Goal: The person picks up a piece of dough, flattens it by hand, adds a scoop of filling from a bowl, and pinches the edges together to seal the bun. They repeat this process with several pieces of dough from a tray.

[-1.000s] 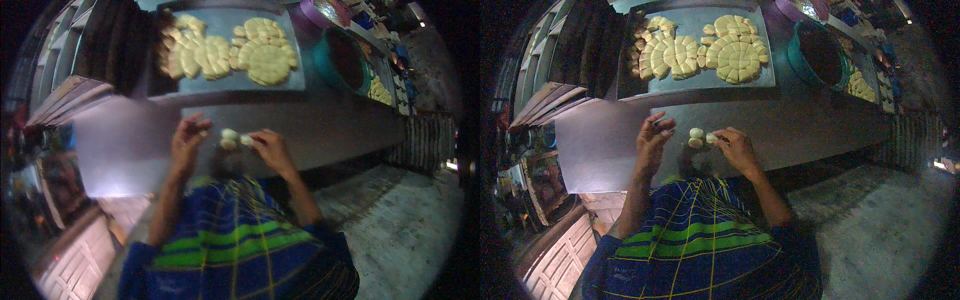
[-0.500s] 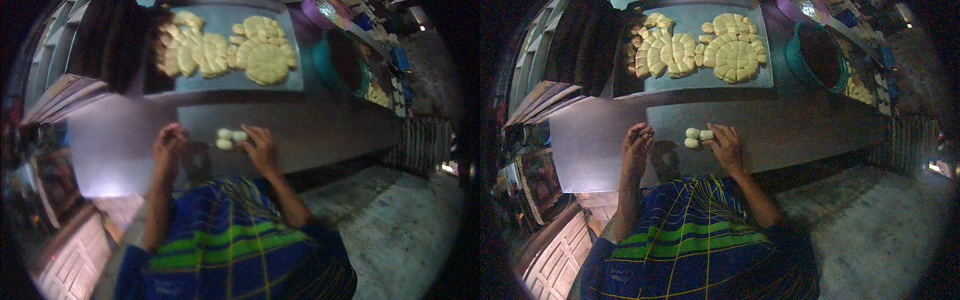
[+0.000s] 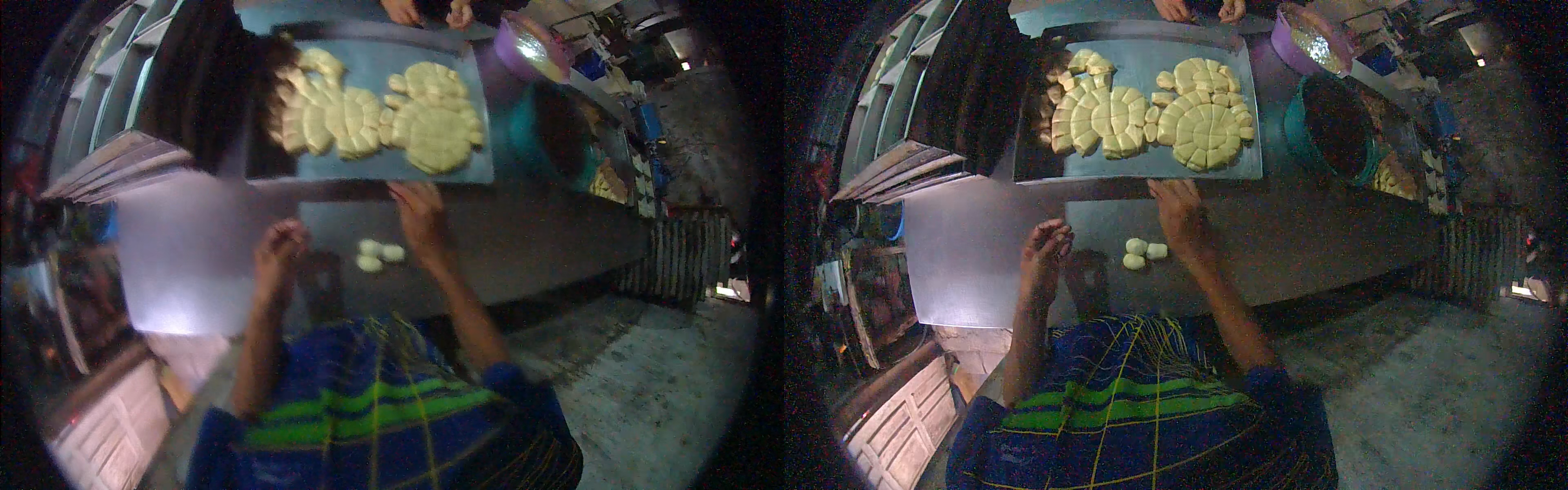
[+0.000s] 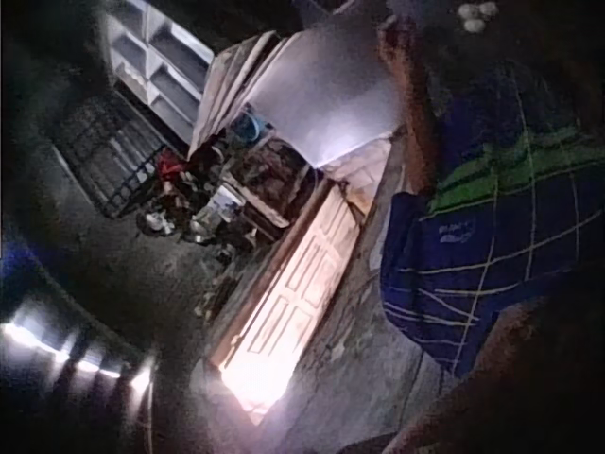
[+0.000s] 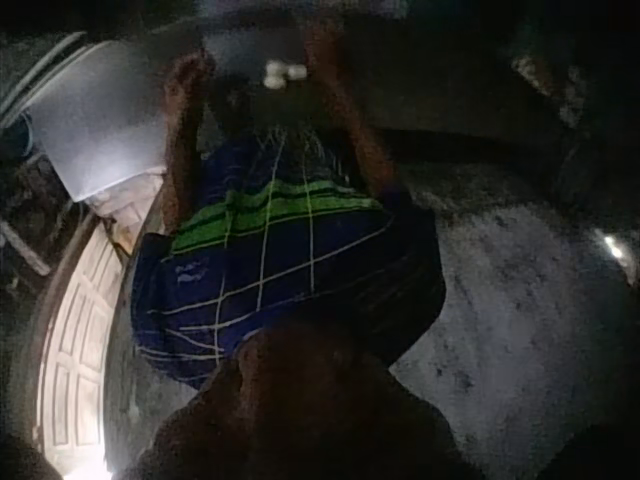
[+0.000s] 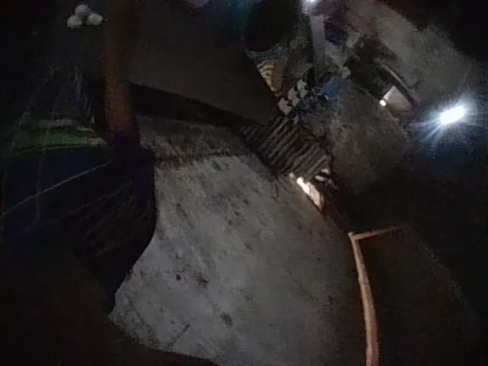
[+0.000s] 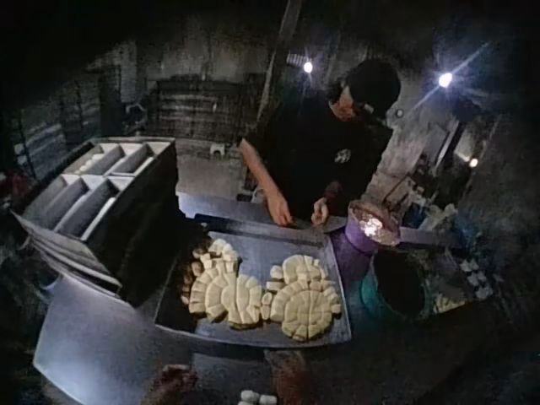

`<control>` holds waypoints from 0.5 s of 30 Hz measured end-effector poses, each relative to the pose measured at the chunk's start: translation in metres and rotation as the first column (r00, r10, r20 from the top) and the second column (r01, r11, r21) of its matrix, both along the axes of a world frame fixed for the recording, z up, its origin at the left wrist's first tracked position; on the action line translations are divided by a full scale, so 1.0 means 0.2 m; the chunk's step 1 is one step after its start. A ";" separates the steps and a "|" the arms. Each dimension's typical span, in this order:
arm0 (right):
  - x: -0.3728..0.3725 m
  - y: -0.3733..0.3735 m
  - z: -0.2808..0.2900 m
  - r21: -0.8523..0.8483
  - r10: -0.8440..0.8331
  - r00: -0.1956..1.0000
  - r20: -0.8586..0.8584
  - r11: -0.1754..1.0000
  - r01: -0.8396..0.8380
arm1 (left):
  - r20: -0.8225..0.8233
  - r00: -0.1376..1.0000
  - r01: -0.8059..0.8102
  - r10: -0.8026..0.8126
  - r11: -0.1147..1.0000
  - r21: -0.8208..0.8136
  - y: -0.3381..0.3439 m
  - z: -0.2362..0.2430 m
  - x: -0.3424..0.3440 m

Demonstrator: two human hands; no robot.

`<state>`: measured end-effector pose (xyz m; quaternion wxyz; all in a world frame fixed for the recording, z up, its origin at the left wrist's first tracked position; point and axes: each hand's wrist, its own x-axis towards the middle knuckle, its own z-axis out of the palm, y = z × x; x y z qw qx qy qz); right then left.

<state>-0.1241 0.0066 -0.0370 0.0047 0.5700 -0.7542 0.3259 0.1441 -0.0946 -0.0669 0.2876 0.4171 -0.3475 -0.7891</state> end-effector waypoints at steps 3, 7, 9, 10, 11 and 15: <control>-0.08 -0.29 -0.11 -0.105 0.125 0.986 -0.113 0.985 -0.137 | -0.019 1.000 0.018 -0.019 0.999 -0.037 0.01 -0.04 -0.01; -0.05 -0.59 -0.10 -0.093 0.265 0.948 -0.178 0.954 -0.284 | -0.029 0.999 -0.033 0.032 0.999 -0.025 0.02 0.06 -0.01; 0.01 -0.70 -0.08 -0.134 0.334 0.925 -0.178 0.923 -0.360 | -0.018 0.994 -0.111 0.111 0.994 -0.004 0.01 0.10 0.02; 0.04 -0.77 -0.10 -0.165 0.352 0.909 -0.225 0.906 -0.391 | 0.026 0.993 -0.112 0.112 0.994 -0.005 -0.01 0.09 0.04; 0.05 -0.83 -0.17 -0.191 0.357 0.892 -0.276 0.889 -0.415 | 0.064 0.993 -0.103 0.103 0.995 -0.005 -0.02 0.06 0.06; 0.17 -1.01 -0.25 -0.139 0.409 0.890 -0.203 0.887 -0.440 | 0.024 0.981 -0.195 0.195 0.981 0.007 -0.03 0.03 0.13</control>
